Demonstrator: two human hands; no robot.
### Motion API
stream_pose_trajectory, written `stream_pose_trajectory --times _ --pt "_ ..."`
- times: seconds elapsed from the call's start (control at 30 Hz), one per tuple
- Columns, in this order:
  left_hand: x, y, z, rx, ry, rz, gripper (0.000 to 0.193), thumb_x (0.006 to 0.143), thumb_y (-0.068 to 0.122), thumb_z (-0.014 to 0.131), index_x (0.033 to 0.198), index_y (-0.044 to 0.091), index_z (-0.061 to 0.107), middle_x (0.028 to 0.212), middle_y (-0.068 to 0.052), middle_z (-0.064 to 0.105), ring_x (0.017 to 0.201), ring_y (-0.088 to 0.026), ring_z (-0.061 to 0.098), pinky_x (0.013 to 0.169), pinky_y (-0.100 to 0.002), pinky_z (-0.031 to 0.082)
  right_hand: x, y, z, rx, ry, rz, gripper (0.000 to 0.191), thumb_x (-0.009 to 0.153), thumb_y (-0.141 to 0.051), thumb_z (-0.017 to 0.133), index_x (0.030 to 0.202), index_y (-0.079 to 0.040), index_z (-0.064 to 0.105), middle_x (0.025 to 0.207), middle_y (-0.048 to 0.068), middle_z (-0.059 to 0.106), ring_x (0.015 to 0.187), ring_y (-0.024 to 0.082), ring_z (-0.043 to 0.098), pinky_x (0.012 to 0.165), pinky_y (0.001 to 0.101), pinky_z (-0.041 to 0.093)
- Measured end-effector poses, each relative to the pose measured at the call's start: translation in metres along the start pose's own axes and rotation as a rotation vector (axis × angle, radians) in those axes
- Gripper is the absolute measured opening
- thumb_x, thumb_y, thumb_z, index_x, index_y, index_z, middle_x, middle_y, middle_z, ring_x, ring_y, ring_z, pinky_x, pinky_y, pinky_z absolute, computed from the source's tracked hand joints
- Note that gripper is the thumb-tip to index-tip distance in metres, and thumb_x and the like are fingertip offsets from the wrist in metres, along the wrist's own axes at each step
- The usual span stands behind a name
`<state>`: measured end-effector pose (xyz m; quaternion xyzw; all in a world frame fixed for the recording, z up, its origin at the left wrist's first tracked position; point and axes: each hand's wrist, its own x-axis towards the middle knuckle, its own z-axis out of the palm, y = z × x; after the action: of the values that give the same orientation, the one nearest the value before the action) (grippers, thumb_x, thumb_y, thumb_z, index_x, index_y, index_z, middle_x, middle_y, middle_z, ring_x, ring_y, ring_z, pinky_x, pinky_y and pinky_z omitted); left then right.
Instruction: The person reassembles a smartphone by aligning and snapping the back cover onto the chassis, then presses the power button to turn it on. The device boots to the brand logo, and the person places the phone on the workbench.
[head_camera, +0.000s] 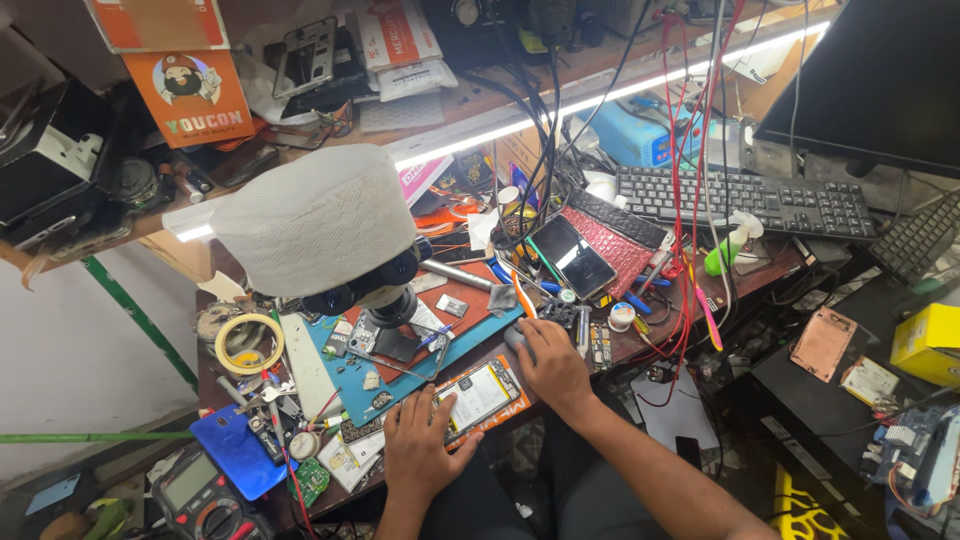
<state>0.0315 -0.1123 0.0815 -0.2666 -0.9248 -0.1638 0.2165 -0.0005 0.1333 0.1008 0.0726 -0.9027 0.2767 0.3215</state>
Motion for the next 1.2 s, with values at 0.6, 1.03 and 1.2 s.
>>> stream_pose_trajectory --times 0.6,1.03,1.2 --pt "-0.004 0.0 -0.002 0.003 -0.019 -0.013 0.067 0.072 0.057 0.078 0.118 0.009 0.07 0.129 -0.019 0.06 0.119 -0.034 0.054 0.104 -0.051 0.034 0.042 -0.031 -0.007 -0.04 -0.089 0.417 0.033 0.077 -0.018 0.077 0.109 -0.012 0.076 0.102 0.013 0.069 0.101 0.035 0.064 0.089 0.0439 0.052" --pt "-0.005 -0.001 -0.003 -0.008 0.01 0.002 0.066 0.073 0.056 0.077 0.118 0.009 0.07 0.129 -0.019 0.061 0.12 -0.034 0.054 0.104 -0.051 0.034 0.053 -0.001 -0.031 -0.105 0.304 -0.012 0.02 0.082 -0.002 0.074 0.102 -0.004 0.077 0.108 0.006 0.074 0.095 0.028 0.063 0.087 0.0386 0.053" --pt "-0.003 -0.001 -0.006 -0.003 0.01 0.01 0.066 0.073 0.056 0.077 0.119 0.009 0.069 0.129 -0.019 0.06 0.12 -0.035 0.054 0.104 -0.051 0.035 0.05 -0.003 -0.048 0.0 0.418 -0.084 0.018 0.083 0.002 0.075 0.101 0.0 0.076 0.108 0.008 0.075 0.094 0.027 0.067 0.086 0.0383 0.054"
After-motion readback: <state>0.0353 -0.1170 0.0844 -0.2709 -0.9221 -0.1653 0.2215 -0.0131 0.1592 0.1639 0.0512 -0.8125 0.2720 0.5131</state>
